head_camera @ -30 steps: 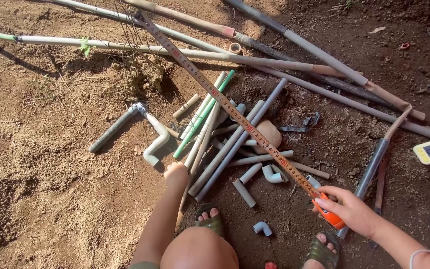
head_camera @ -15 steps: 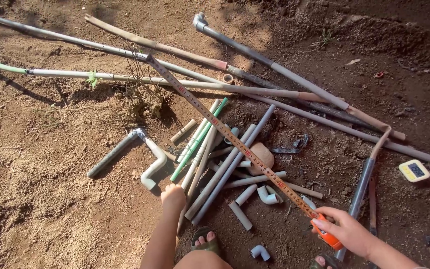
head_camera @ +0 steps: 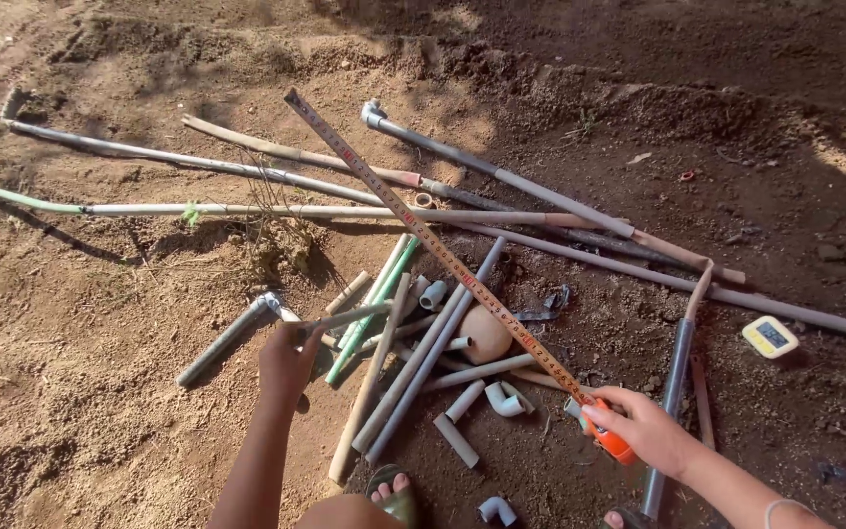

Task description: Measuring a PVC pipe with a tape measure and then cutting it using a handheld hacksaw blade.

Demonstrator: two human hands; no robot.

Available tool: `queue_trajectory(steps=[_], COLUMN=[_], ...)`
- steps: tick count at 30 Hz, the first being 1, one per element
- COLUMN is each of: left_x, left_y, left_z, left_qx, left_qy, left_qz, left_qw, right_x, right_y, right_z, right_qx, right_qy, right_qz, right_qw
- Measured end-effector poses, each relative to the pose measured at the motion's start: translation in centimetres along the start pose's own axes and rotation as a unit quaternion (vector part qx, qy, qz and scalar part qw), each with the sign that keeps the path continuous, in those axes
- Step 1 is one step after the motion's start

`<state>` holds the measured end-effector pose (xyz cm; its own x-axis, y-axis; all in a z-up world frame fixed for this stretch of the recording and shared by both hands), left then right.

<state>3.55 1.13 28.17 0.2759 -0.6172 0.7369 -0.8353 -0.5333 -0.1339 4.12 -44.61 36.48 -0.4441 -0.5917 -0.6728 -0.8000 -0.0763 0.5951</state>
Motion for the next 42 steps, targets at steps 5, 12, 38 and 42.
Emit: queue_trajectory(steps=[5,12,38,42], left_x=[12.6,26.2,25.1,24.4], left_y=[-1.7,-3.1,-6.4,-6.9], left_z=[-3.6,-6.8,-13.1,-12.8], left_qx=[0.043,-0.055,0.066,0.044], left_qy=[0.059,0.573,0.753,0.788], left_qz=[0.178,0.098,0.007,0.056], left_qw=[0.981,0.812,0.654,0.612], right_x=[-0.5,-0.2,8.2,8.9], right_y=[1.6,3.5,-1.5,-2.2], right_z=[-1.1,-3.0,-6.3,-6.1], right_qx=[0.019,0.012,-0.072,-0.084], right_qy=[-0.042,-0.159,-0.176,-0.155], right_qz=[-0.040,-0.087,0.030,0.003], right_qw=[0.998,0.983,0.981,0.984])
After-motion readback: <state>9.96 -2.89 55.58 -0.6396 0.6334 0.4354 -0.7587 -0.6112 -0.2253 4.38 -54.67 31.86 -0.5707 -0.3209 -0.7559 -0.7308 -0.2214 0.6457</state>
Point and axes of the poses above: each hand's wrist, its own y-axis away from the middle knuckle, its own z-axis out of the palm, x = y × z, the point moved 1 cm from there along -y, towards the middle knuckle, and after that the axes turned 5 degrees about x, right-handed, at the moved point
